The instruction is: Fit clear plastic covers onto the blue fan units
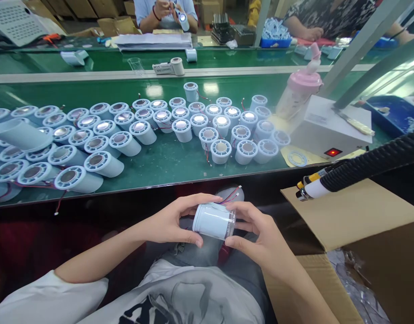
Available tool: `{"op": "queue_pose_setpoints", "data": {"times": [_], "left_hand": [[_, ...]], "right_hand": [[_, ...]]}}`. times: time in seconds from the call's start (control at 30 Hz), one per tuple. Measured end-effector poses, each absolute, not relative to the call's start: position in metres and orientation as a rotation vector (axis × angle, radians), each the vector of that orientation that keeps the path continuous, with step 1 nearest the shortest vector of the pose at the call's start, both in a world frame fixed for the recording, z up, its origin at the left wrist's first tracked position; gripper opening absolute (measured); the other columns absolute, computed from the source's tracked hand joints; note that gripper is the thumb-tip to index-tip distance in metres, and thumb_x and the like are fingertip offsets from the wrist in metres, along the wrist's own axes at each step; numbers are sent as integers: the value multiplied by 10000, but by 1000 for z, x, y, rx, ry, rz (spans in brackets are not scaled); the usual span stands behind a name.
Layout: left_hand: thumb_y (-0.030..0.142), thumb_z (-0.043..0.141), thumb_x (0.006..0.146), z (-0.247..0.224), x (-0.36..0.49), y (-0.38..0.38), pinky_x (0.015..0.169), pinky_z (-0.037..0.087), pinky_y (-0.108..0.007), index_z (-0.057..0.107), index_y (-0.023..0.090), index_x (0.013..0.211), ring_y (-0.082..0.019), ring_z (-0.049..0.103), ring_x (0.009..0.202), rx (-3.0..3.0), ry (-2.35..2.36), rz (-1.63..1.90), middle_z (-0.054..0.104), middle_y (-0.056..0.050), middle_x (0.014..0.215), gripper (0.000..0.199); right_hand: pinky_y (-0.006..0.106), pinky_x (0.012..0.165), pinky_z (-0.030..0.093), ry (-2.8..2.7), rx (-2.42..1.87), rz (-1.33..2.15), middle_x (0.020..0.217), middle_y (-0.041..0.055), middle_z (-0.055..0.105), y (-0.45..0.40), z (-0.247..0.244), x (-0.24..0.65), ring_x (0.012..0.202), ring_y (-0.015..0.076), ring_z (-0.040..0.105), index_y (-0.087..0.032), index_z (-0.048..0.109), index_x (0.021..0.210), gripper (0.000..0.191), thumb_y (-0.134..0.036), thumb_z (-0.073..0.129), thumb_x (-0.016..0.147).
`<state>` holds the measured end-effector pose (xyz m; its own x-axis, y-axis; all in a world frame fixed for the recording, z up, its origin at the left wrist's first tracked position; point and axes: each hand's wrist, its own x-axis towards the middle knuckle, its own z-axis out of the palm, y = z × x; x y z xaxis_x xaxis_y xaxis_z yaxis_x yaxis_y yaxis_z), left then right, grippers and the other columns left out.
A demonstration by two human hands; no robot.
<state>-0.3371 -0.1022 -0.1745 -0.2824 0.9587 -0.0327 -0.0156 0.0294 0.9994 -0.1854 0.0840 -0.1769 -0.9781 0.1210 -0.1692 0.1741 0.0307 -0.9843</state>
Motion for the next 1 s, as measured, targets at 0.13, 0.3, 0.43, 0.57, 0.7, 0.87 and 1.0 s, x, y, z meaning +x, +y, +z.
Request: {"op": "queue_pose_setpoints", "data": {"times": [0.13,0.3,0.43,0.57,0.7,0.87,1.0], "left_hand": [[264,807,666,-173,-337,-103,992,474,-403,515,276,1332,-283,536,1221,1079,1434,1393,531,-104,1368,728],[240,792,687,-174,-337,-104,999,477,-388,511,298,1333,-279,498,1267,1137,1440,1388,507,-89,1394,707],[215,794,685,-174,-337,-105,998,476,-361,509,307,1334,-268,482,1283,1177,1442,1393,505,-76,1399,715],[188,796,678,-173,-337,-104,990,482,-350,510,304,1333,-265,481,1284,1189,1456,1387,511,-74,1391,724],[181,794,681,-172,-337,-105,994,480,-350,511,303,1331,-262,479,1286,1201,1455,1381,514,-71,1387,720],[213,793,686,-172,-337,-105,1013,464,-372,508,296,1336,-276,461,1302,1213,1444,1380,509,-79,1397,715],[251,803,678,-175,-337,-105,1017,457,-394,512,290,1334,-291,446,1313,1250,1429,1412,499,-96,1404,719]], "right_hand": [[290,875,546,2063,359,-2220,1202,51,597,84,-177,-185,1038,197,621,-274,540,1157,397,-308,731,811],[277,791,556,1919,381,-2305,1192,66,605,83,-179,-185,988,193,628,-271,522,1151,391,-328,721,820],[254,743,550,1856,417,-2361,1087,50,647,82,-180,-186,907,171,634,-257,536,1126,354,-365,699,830],[238,657,556,1751,512,-2409,941,24,658,80,-185,-188,789,149,632,-234,546,1080,356,-411,702,813],[252,606,570,1637,551,-2442,829,18,655,78,-191,-189,671,144,651,-198,533,1025,388,-506,658,825],[200,527,554,1466,532,-2415,704,27,694,75,-190,-190,574,149,687,-184,495,981,455,-611,574,843],[152,452,521,1358,612,-2431,596,24,685,70,-187,-193,471,131,660,-168,528,959,537,-676,580,795]]}}
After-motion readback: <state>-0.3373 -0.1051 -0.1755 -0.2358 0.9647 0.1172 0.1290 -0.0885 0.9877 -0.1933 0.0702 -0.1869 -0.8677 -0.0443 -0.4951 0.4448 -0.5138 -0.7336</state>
